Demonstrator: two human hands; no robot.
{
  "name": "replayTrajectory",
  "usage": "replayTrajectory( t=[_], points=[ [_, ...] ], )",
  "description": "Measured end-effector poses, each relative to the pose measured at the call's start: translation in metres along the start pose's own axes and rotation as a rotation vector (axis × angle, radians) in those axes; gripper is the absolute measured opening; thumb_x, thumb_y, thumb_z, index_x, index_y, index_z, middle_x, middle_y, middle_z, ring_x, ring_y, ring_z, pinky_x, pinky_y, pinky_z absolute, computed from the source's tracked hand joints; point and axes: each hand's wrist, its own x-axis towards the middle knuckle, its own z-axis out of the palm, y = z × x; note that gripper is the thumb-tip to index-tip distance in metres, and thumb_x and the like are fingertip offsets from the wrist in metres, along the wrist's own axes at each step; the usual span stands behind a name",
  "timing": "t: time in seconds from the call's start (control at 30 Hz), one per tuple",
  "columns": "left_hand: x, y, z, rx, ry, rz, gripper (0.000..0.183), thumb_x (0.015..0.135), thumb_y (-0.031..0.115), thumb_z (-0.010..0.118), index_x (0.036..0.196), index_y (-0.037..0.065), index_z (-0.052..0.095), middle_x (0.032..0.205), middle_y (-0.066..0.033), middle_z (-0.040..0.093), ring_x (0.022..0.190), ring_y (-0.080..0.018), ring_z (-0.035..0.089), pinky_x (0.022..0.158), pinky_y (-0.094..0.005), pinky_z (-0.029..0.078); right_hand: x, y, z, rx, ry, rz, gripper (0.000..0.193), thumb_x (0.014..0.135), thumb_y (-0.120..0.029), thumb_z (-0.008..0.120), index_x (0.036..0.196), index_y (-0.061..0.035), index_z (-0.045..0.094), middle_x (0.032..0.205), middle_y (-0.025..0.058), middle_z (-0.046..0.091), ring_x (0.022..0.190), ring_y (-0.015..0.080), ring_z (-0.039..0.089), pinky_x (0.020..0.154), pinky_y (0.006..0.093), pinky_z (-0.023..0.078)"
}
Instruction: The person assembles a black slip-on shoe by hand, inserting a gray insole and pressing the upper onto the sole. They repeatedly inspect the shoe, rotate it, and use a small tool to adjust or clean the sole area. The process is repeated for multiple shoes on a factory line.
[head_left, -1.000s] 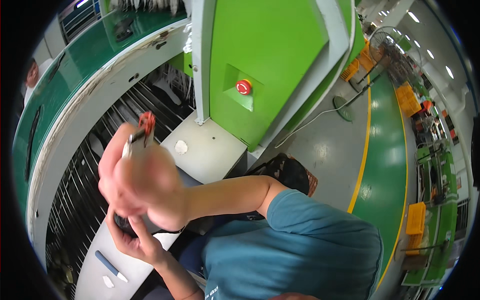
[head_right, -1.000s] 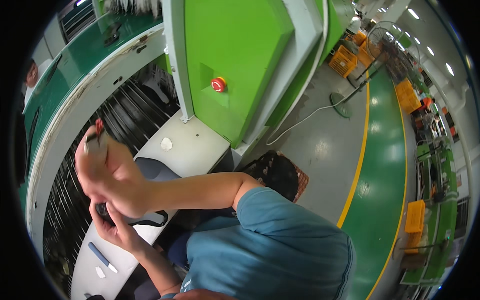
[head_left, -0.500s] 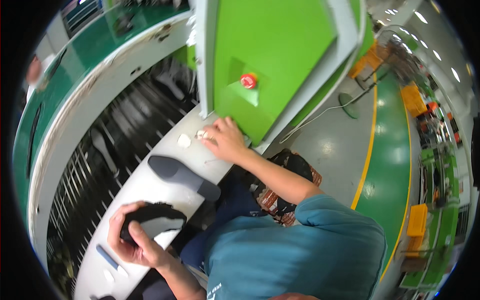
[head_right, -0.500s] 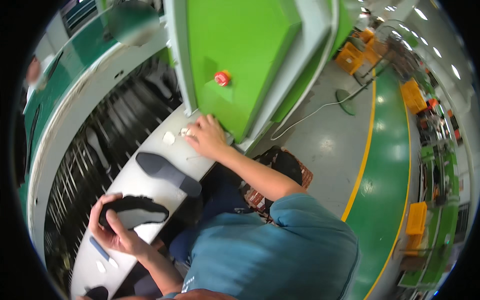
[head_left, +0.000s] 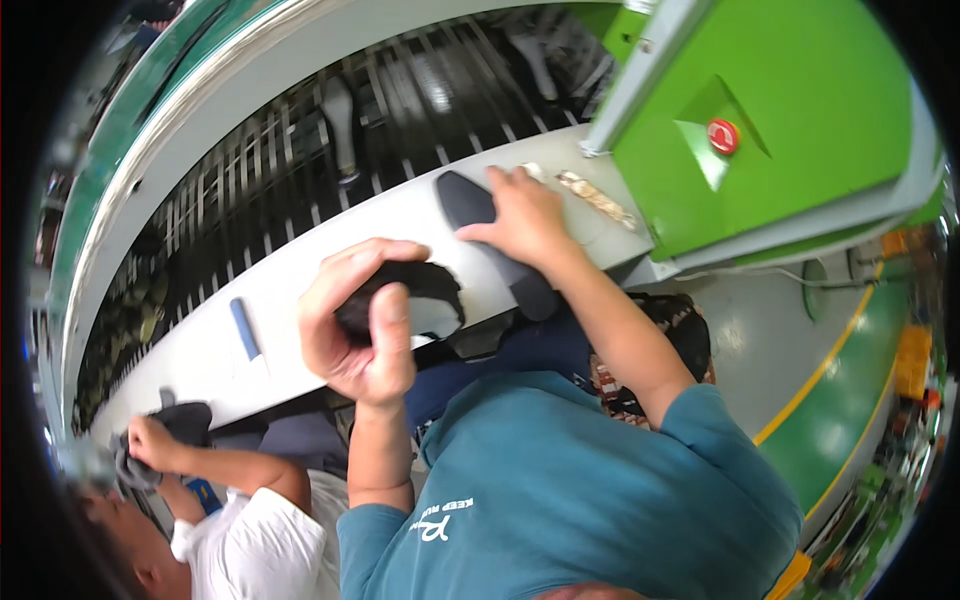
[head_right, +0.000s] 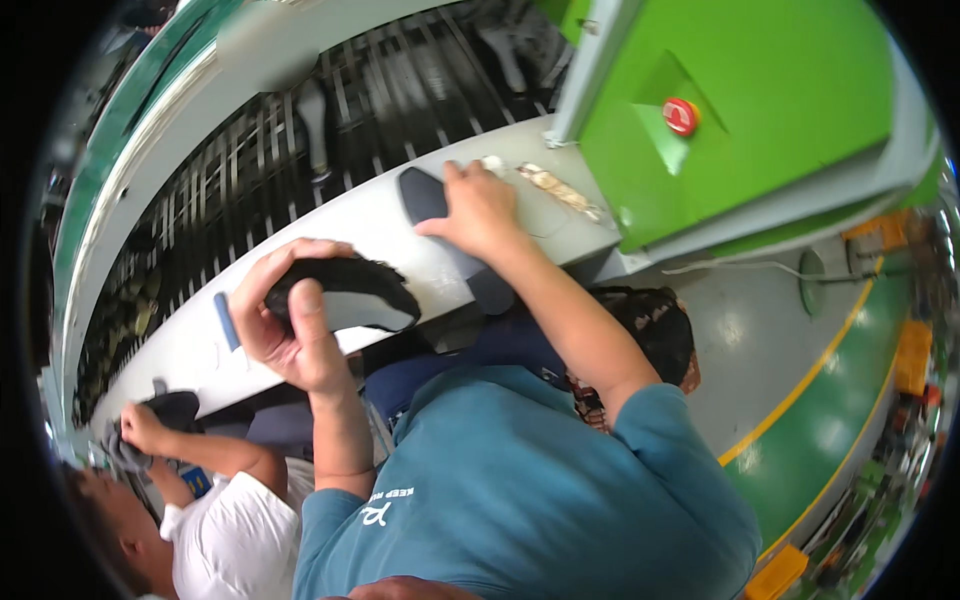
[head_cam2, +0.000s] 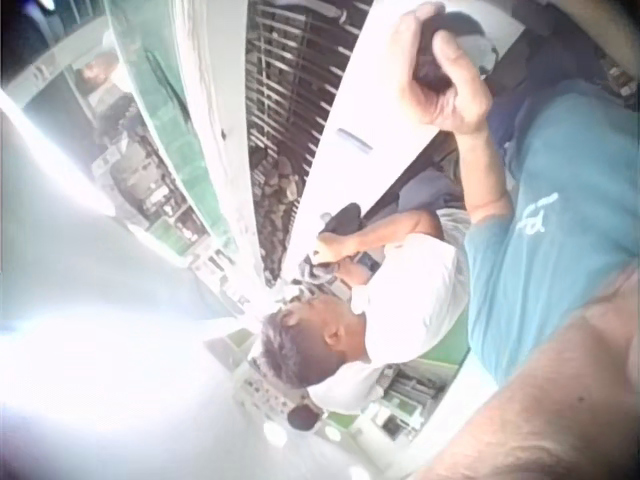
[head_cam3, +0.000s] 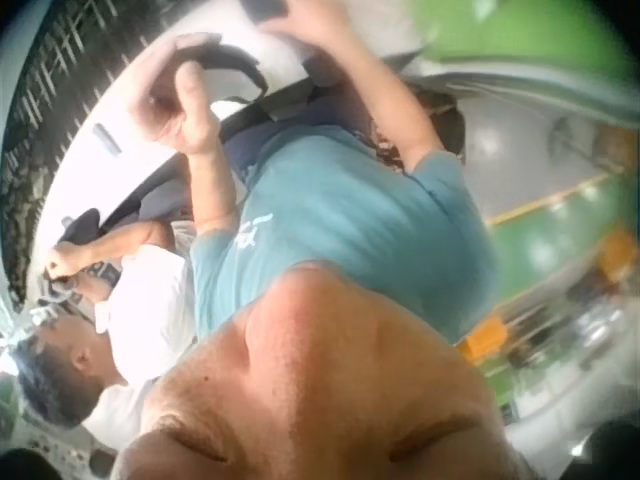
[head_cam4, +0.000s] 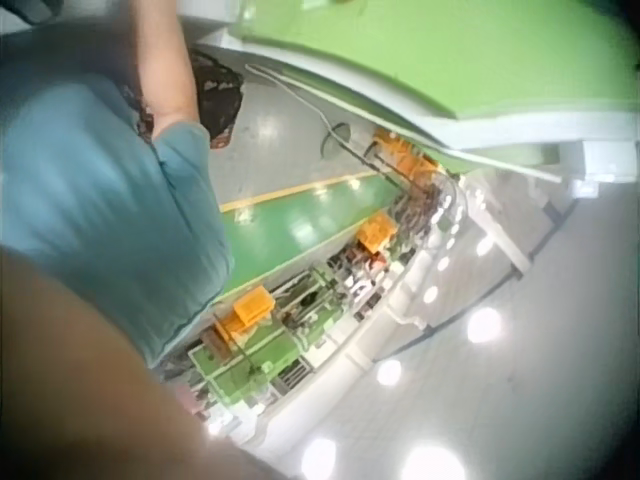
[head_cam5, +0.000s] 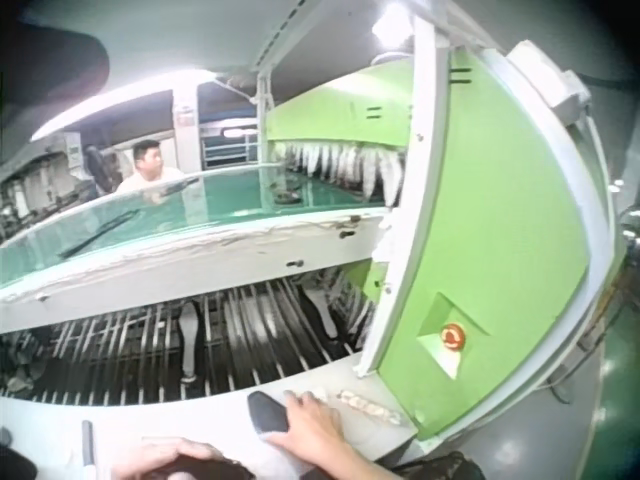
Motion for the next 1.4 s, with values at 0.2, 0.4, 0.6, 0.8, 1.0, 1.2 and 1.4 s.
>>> replayTrajectory(
  t=[0.2, 0.4, 0.6, 0.8, 1.0, 1.2, 1.4],
  points=[
    [0.003, 0.006, -0.002, -0.004, 0.014, -0.156, 0.039, 0.101, 0.008, 0.077, 0.134, -0.008, 0.064, 0.108, -0.0206, 0.079, 0.098, -0.0235, 0.078, 0.09, -0.0341, 0.062, 0.002, 0.005, -0.004, 0.51, -0.059, -0.137, 0.046, 0.09, -0.03, 0.091, 0.117, -0.0012, 0.067, 0.109, 0.012, 0.069, 0.098, 0.0238, 0.072, 0.084, 0.0376, 0.057],
    [-0.003, 0.001, -0.007, -0.016, 0.048, -0.14, 0.034, 0.098, 0.006, 0.079, 0.127, -0.006, 0.067, 0.105, -0.0185, 0.081, 0.095, -0.0224, 0.079, 0.089, -0.0338, 0.062, -0.037, -0.043, -0.067, 1.356, 0.069, -0.172, 0.026, 0.11, -0.015, 0.071, 0.13, 0.0011, 0.067, 0.115, 0.0028, 0.073, 0.101, 0.0069, 0.067, 0.091, 0.0263, 0.056],
    [0.001, 0.003, -0.01, -0.027, 0.062, -0.188, 0.033, 0.099, 0.01, 0.077, 0.126, -0.005, 0.068, 0.106, -0.0176, 0.081, 0.097, -0.0223, 0.078, 0.09, -0.0351, 0.062, -0.082, -0.067, -0.105, 1.586, 0.067, -0.321, 0.021, 0.109, -0.013, 0.072, 0.124, 0.002, 0.067, 0.11, 0.004, 0.075, 0.095, 0.0055, 0.067, 0.085, 0.0232, 0.055],
    [0.003, 0.008, -0.01, -0.125, 0.051, -0.3, 0.08, 0.108, 0.068, 0.05, 0.131, -0.007, 0.067, 0.112, -0.021, 0.078, 0.103, -0.0267, 0.077, 0.095, -0.04, 0.061, -0.095, -0.084, -0.095, 1.426, -0.106, -0.336, 0.021, 0.105, -0.019, 0.081, 0.102, -0.0001, 0.073, 0.086, 0.0018, 0.077, 0.073, 0.003, 0.067, 0.064, 0.0215, 0.052],
    [-0.001, 0.008, -0.008, -0.209, 0.034, -0.388, 0.118, 0.101, 0.093, 0.012, 0.128, -0.01, 0.065, 0.11, -0.0249, 0.075, 0.103, -0.0328, 0.074, 0.092, -0.0434, 0.061, -0.092, -0.092, -0.087, 1.296, -0.097, -0.368, 0.027, 0.106, -0.024, 0.079, 0.093, -0.0009, 0.075, 0.072, 0.0008, 0.075, 0.062, 0.0029, 0.064, 0.057, 0.0215, 0.048],
    [-0.001, 0.005, -0.006, -0.256, 0.072, -0.367, 0.122, 0.101, 0.092, 0.007, 0.126, -0.012, 0.066, 0.11, -0.0263, 0.075, 0.101, -0.0334, 0.075, 0.094, -0.044, 0.06, -0.09, -0.092, -0.086, 1.267, -0.1, -0.366, 0.027, 0.106, -0.024, 0.079, 0.092, -0.0006, 0.075, 0.072, 0.001, 0.075, 0.063, 0.0034, 0.065, 0.057, 0.022, 0.048],
    [-0.001, 0.003, -0.005, -0.276, 0.09, -0.375, 0.122, 0.101, 0.092, 0.007, 0.126, -0.012, 0.066, 0.11, -0.0267, 0.074, 0.102, -0.0345, 0.075, 0.094, -0.0442, 0.059, -0.088, -0.094, -0.086, 1.291, -0.115, -0.352, 0.027, 0.106, -0.024, 0.079, 0.092, -0.0005, 0.076, 0.073, 0.0015, 0.075, 0.064, 0.0038, 0.067, 0.057, 0.0222, 0.049]
  ],
)
